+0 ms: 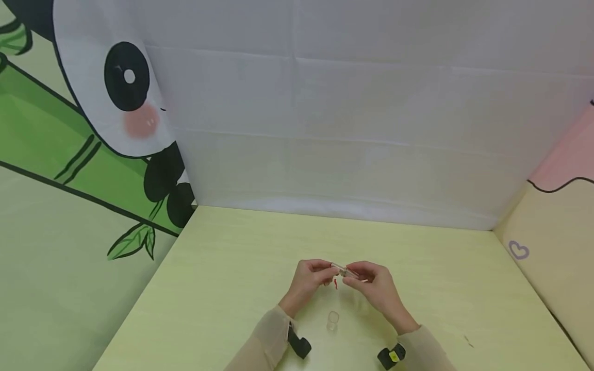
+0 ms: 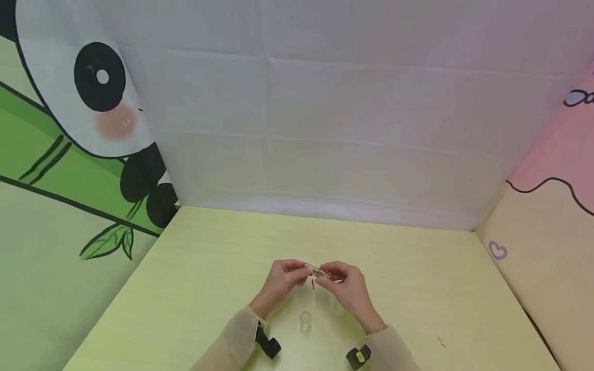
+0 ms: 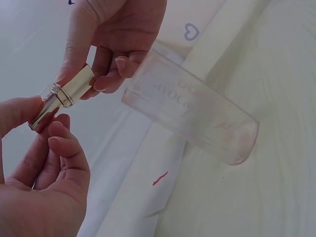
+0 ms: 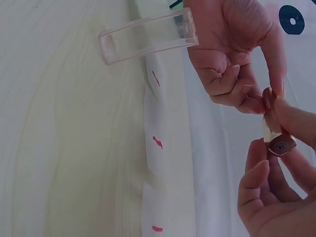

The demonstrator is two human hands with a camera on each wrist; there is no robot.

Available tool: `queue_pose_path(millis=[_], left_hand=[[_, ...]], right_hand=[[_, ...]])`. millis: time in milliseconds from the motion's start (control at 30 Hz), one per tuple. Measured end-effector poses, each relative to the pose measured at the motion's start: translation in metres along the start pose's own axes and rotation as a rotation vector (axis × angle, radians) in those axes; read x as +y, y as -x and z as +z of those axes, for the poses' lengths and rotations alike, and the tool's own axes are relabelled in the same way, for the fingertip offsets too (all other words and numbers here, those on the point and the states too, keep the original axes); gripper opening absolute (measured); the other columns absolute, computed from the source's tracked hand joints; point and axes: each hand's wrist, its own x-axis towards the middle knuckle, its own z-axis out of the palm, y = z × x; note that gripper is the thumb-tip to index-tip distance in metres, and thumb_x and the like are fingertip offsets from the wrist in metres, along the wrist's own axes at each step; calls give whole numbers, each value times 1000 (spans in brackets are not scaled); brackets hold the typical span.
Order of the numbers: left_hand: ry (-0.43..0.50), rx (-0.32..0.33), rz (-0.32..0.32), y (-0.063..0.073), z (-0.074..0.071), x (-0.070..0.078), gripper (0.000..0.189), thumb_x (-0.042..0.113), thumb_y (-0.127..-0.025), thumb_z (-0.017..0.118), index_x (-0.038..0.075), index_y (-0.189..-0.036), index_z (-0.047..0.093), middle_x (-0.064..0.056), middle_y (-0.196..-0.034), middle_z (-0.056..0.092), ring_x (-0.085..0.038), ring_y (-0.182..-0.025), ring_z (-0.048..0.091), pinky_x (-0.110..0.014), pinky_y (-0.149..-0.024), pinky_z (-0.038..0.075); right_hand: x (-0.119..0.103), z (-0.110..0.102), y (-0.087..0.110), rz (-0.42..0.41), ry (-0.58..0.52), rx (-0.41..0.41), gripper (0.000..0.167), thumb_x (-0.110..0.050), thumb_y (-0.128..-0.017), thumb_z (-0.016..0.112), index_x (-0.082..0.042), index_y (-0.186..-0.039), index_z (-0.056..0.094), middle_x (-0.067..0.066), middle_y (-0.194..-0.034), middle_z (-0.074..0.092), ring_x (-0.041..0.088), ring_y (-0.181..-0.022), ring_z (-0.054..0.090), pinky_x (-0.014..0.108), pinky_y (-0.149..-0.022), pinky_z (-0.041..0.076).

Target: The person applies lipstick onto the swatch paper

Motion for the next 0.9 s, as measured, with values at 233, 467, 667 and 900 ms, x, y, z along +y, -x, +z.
queue_pose_path(millis=[233, 467, 667, 900], left_hand=[[44, 28, -8, -5, 2, -1, 22, 13, -84, 75, -7, -91, 71, -9, -72, 62, -14, -60, 52, -24, -57, 44], [68, 60, 3, -9, 8, 0, 23, 11, -83, 75, -11, -91, 69, -11, -73, 64, -14, -60, 53, -23, -57, 46], [52, 85, 8, -14, 10, -1, 23, 9, -85, 73, -12, -93, 68, -6, -70, 62, -14, -60, 53, -22, -57, 45], [43, 82, 5, -18, 12, -2, 22, 8, -87, 70, -12, -95, 69, -11, -73, 63, -15, -60, 52, -23, -56, 44]], right_hand=[[-1, -5, -8, 152, -69, -100, 39, -35, -96, 57, 0, -106, 68, 16, -85, 68, 24, -66, 61, 27, -54, 47], [-1, -10, -14, 206, -162, -175, 43, -32, -98, 55, 9, -105, 64, 15, -78, 65, 16, -64, 54, 24, -54, 45], [-2, -15, -20, 235, -184, -184, 34, -27, -94, 63, 5, -103, 67, 18, -85, 67, 20, -70, 58, 26, -60, 49], [-1, -20, -24, 188, -133, -181, 29, -21, -90, 69, 3, -104, 67, 17, -92, 69, 31, -78, 62, 31, -64, 52]])
